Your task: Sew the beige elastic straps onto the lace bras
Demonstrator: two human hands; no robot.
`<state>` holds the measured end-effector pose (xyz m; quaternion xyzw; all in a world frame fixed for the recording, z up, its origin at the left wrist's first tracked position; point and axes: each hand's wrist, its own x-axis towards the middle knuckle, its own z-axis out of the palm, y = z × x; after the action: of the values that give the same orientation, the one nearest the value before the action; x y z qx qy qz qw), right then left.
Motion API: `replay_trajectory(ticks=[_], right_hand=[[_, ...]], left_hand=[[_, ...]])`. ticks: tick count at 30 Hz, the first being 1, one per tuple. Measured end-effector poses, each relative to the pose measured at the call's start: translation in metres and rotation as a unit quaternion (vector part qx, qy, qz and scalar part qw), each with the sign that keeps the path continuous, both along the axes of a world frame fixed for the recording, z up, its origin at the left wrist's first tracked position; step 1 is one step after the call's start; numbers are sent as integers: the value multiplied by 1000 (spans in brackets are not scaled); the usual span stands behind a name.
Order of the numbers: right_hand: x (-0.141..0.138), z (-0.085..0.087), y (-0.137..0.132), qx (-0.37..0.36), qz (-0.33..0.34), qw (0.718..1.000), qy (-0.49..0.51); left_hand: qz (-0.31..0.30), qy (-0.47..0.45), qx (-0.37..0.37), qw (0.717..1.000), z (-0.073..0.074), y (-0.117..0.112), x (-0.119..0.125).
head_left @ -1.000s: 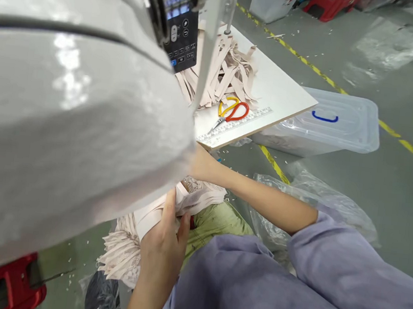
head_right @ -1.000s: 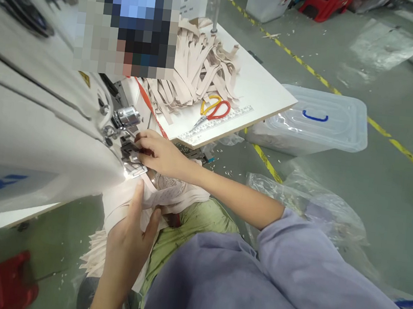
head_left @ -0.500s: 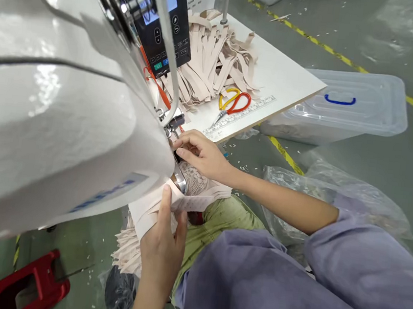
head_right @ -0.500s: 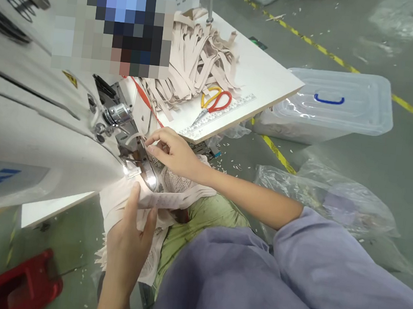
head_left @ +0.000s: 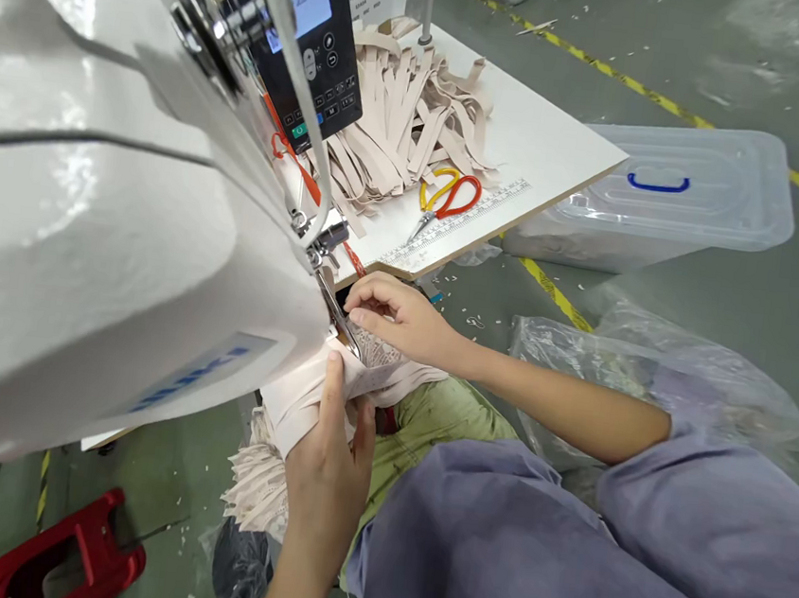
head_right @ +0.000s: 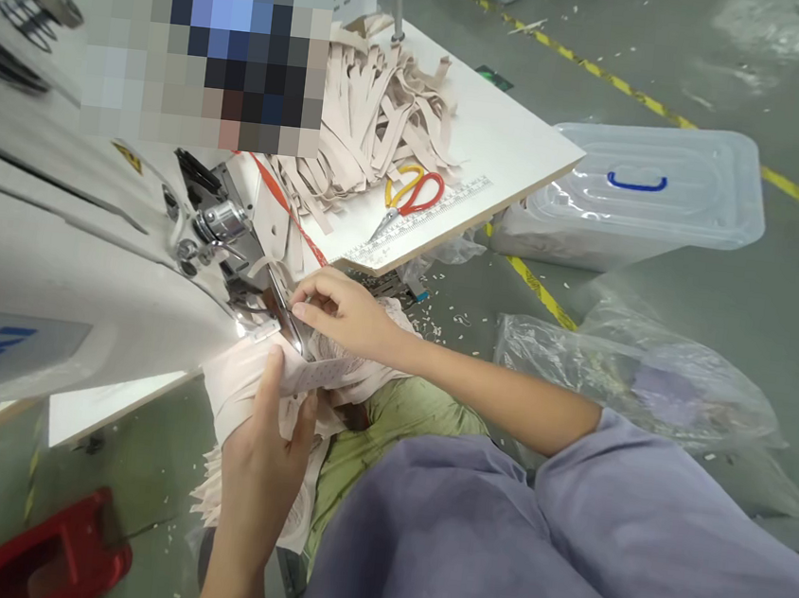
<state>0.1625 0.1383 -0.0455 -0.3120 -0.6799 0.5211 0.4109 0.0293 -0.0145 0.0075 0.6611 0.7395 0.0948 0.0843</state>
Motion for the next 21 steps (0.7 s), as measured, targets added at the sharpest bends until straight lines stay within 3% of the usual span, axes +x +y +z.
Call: replay_trajectory(ticks=[6, 10, 17, 21], right_hand=[[3, 1, -12, -43, 29, 998, 44], [4, 0, -17, -69, 38, 995, 63], [6, 7, -25, -56, 14, 998, 10], [12, 11, -42, -57, 15, 998, -30]], left_hand=[[-3, -3, 6, 1000, -4, -1, 2], [22, -3, 50, 999, -12, -6, 2], [54, 11, 43, 998, -15, -7, 7], [47, 15, 26, 998, -20, -13, 22]])
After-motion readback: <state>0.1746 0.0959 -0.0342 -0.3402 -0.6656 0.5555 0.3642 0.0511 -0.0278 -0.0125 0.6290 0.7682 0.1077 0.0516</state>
